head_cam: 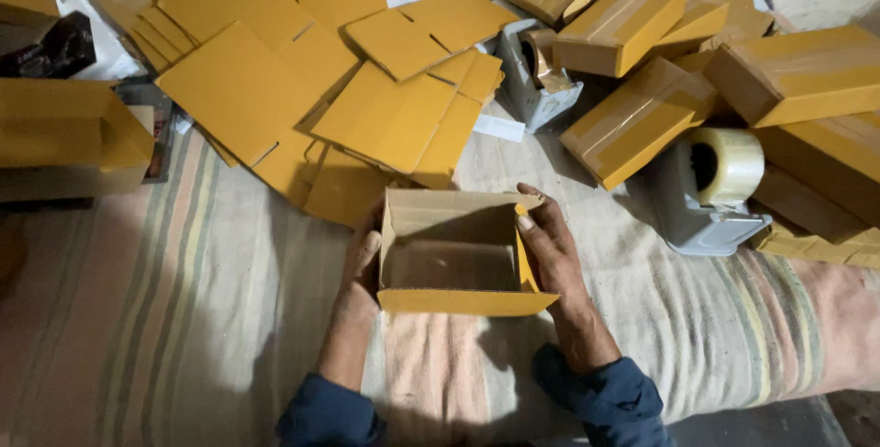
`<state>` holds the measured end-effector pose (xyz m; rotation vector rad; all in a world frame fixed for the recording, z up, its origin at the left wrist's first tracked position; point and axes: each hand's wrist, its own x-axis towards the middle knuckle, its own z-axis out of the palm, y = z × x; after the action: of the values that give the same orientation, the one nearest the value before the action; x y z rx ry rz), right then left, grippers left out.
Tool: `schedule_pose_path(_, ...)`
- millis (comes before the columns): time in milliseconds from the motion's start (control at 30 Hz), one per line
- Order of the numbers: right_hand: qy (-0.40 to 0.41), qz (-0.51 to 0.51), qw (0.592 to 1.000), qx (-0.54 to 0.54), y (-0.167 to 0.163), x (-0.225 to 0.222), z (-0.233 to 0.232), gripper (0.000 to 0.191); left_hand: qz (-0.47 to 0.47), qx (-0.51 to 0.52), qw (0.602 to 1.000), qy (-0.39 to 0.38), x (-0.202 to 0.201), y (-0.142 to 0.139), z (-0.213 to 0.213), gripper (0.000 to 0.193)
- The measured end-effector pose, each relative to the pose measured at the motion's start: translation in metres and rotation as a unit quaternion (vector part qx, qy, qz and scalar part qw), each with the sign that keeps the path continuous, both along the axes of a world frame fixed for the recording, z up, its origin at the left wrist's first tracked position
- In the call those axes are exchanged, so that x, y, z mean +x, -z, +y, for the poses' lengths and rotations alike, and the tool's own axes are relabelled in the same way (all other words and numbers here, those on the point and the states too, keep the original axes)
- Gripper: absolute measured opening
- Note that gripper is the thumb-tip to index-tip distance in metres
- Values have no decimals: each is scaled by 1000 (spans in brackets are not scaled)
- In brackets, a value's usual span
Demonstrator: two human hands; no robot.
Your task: The person folds flat yellow cardboard mailer boxes into open boxes one at a time, pressing the side walls and bottom flaps into shape by hand and placing each finished box on a pile of completed boxes on the padded work surface.
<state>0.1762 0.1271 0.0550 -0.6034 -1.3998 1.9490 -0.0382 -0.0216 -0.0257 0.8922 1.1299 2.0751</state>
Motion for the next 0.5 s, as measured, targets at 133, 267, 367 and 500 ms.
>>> schedule_pose_path(133, 15, -46, 996, 72, 8, -6, 1, 53, 5, -26, 1000, 8, 0, 6, -4, 67)
schedule_pose_path(267, -6, -45, 996, 76, 15, -4, 0, 57, -8, -47, 998, 43, 2, 4, -9, 63)
schedule_pose_path(367, 5, -22, 997, 67, 20, -1, 0, 56, -37, -30, 999, 28, 7, -3, -6, 61)
schedule_pose_path(500, 24, 32, 997, 66, 28, 1, 0, 43, -11, 68, 998, 10, 7, -5, -5, 62)
